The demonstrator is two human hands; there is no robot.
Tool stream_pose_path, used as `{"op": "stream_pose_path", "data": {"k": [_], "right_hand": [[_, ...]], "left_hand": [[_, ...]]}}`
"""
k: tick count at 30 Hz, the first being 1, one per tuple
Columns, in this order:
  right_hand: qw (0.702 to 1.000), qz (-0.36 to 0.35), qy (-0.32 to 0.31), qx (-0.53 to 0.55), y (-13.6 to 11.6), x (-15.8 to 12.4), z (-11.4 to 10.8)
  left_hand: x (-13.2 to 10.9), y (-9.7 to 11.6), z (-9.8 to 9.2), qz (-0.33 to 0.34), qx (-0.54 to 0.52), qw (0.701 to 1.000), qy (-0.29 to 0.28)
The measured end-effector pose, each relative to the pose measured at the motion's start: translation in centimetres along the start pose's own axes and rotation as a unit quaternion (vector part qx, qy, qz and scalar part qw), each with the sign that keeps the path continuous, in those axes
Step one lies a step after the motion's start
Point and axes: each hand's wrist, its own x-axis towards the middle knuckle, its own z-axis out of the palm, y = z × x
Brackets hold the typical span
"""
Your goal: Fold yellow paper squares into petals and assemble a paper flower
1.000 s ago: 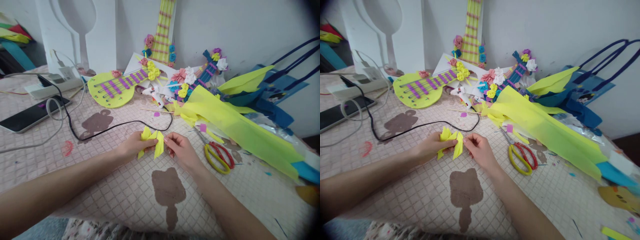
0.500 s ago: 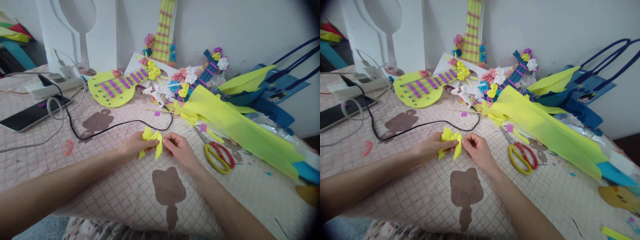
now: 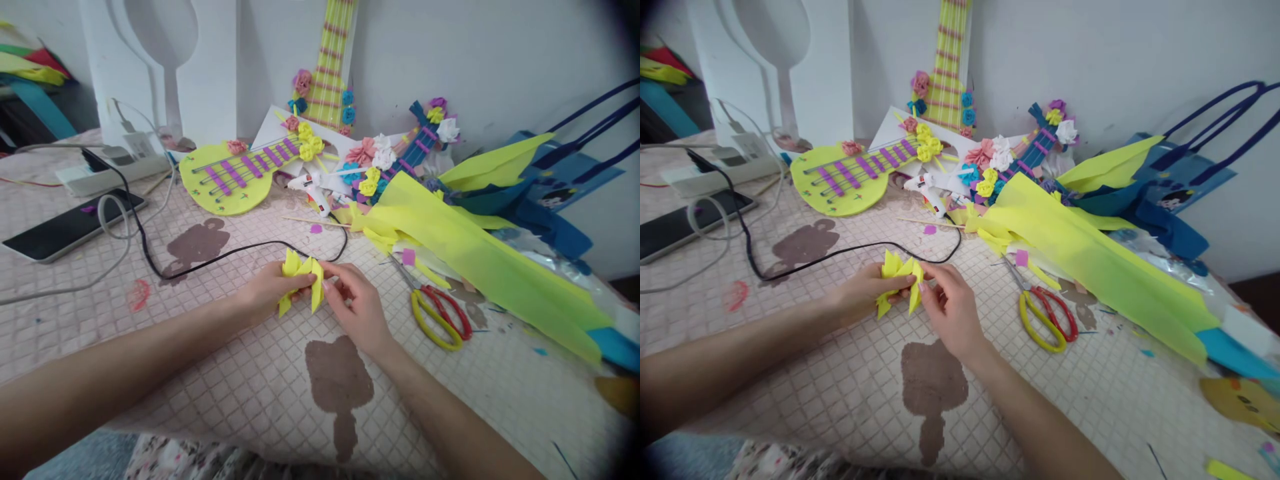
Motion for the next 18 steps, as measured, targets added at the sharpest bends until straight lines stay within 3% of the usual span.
{"op": "stream_pose_path", "data": {"k": [6,13,18], "right_hand": [[1.0,-0.009,-0.004,-0.025,-0.2,-0.12,0.31],[0.98,0.155,-0.018,0.128,-0.08,0.15,0.19],[0.974,0.183,-0.039,0.129,-0.18,0.45,0.28]], "left_hand": [[0.16,-0.13,-0.13,0.002,-0.015,1.0,-0.006],[0.24,-0.33,-0.23,0.016,0.023,1.0,0.009],[0.16,-0.42,-0.11,0.02,0.05,0.998,0.016]]}}
